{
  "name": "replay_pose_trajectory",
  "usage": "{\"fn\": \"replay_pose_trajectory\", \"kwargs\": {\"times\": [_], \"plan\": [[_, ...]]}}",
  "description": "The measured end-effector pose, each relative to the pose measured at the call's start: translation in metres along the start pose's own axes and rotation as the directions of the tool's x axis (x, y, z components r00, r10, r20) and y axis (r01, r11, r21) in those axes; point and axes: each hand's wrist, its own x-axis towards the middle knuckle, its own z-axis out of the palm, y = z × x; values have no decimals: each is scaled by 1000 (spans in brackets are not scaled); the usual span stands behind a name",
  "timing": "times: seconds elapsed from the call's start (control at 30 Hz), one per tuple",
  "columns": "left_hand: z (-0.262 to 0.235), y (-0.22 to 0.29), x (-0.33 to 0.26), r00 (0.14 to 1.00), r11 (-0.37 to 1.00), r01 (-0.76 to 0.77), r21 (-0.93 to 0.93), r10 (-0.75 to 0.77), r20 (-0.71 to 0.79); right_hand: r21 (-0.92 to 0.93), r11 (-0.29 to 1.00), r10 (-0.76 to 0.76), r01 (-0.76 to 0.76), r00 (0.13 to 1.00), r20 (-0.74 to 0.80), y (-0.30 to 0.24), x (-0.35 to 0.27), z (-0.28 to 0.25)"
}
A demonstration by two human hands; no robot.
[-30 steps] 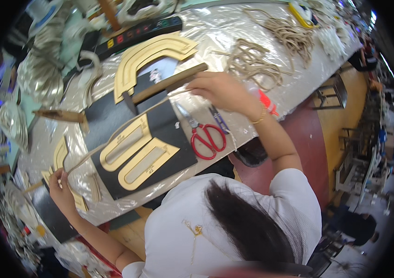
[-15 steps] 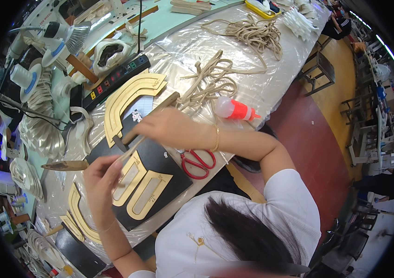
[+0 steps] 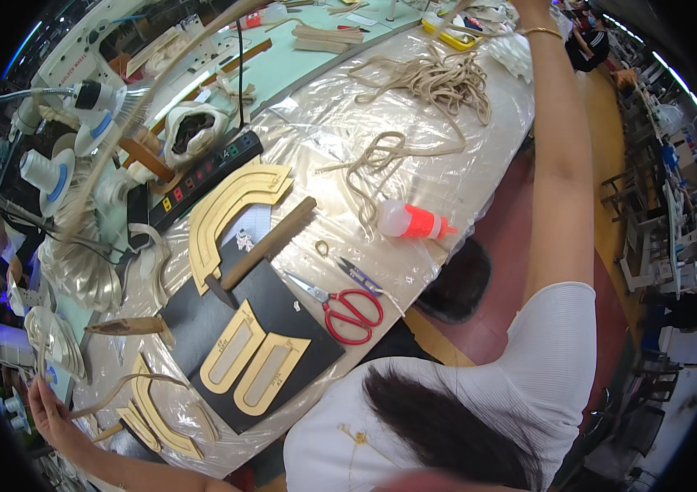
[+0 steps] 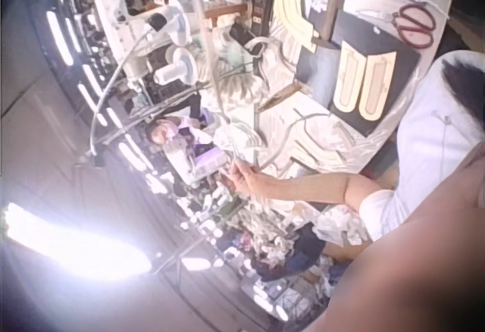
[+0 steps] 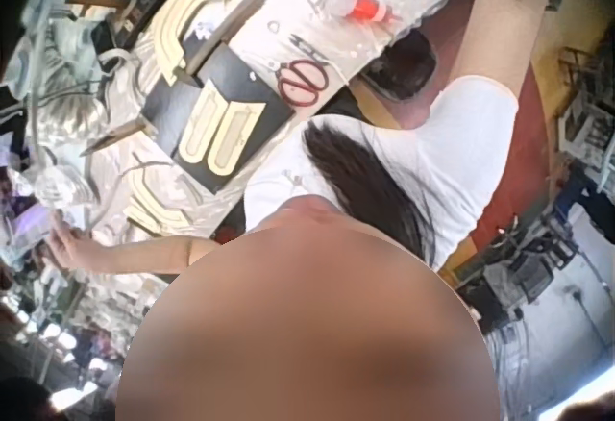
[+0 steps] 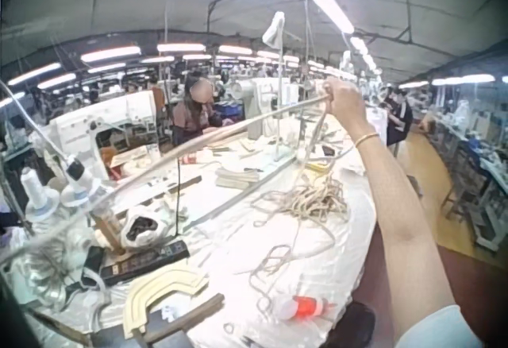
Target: The person applies glue to a curved hat part, places a fabric strip onto it, trims the excess with scissors, and presses the strip into place. They repeat this process on additional hat parts, using a wooden mallet to flatten the glued areas.
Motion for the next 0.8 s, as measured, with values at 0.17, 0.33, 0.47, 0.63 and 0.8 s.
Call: {"fn": "replay_pose_trajectory", "kwargs": {"times": [0.17,0.33,0.47,0.63,0.8], "plan": [[-53,-39,2,994,982,101,161,-106,18,-552,826,333,-116,891,310,66,-36,12],[-8,-39,-42,899,901,213,377,-332,287,-429,841,438,-329,880,183,63,-96,73],[69,-22,-93,753,925,259,276,-373,543,-19,970,19,243,3,1000,-7,-150,104],[122,28,-133,721,972,111,206,-221,657,802,386,-654,-455,478,586,-256,-194,10],[131,57,-157,762,990,-108,85,27,647,602,-409,-859,-685,513,0,-433,-217,-174]]}}
